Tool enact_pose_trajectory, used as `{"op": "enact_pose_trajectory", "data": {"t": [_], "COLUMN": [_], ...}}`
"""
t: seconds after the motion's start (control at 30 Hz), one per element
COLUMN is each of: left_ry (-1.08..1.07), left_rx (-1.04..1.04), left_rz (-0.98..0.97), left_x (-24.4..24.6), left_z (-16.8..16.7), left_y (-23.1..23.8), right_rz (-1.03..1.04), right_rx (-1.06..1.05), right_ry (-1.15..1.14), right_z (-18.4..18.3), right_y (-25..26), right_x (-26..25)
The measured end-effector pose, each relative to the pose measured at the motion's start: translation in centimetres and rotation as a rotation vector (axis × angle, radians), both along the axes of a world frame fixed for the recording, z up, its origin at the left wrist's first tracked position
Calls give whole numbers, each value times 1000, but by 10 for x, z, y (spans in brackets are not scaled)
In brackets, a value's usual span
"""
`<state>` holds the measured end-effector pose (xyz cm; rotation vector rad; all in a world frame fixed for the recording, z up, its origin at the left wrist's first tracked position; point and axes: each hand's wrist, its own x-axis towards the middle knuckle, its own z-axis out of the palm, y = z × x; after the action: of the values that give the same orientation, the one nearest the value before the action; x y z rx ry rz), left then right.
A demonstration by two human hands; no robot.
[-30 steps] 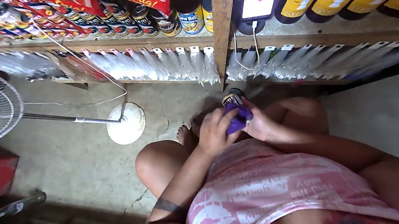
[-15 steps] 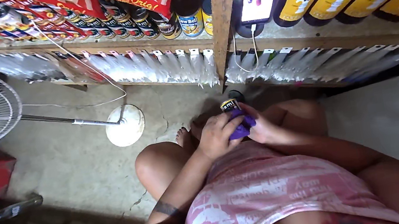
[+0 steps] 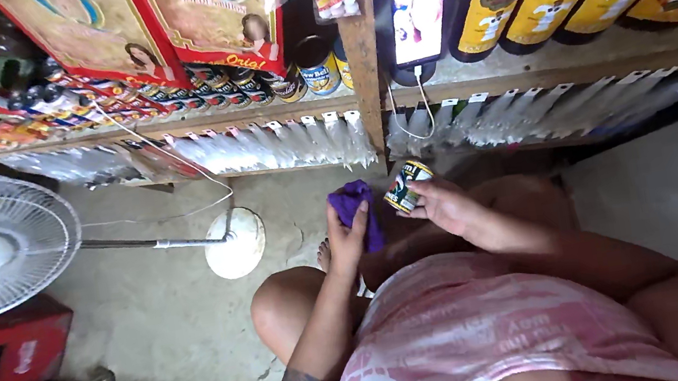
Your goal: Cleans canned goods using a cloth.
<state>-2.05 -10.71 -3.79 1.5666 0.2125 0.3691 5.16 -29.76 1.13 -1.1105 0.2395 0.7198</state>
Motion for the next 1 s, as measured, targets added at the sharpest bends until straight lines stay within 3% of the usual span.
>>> {"op": "enact_pose_trajectory", "data": {"t": [0.1,0.23,0.43,0.57,0.73,1.0], "left_ry": [64,90,128,178,128,142], "left_rx": [-99,-189,-393,-356,-251,-376], "left_rz": [-22,-76,-82,-100,-175,-52], "left_x": [-1,0,-1,-2,0,3], "left_z": [-1,-2,8,8,3,4], "left_y": [-3,-6,-13,-14,-15,-14], "right_rz": [-69,-80,131,92,5,247], "right_rx": [-107,-99,-175,-245,-138,-218], "right_ry": [-179,-289,-400,-441,-525,-744], "right_z": [2,5,4,-5,-5,-11], "right_y": [-6,-6,0,-2,-2,-7], "right_x": [9,12,0,3,3,-1]}}
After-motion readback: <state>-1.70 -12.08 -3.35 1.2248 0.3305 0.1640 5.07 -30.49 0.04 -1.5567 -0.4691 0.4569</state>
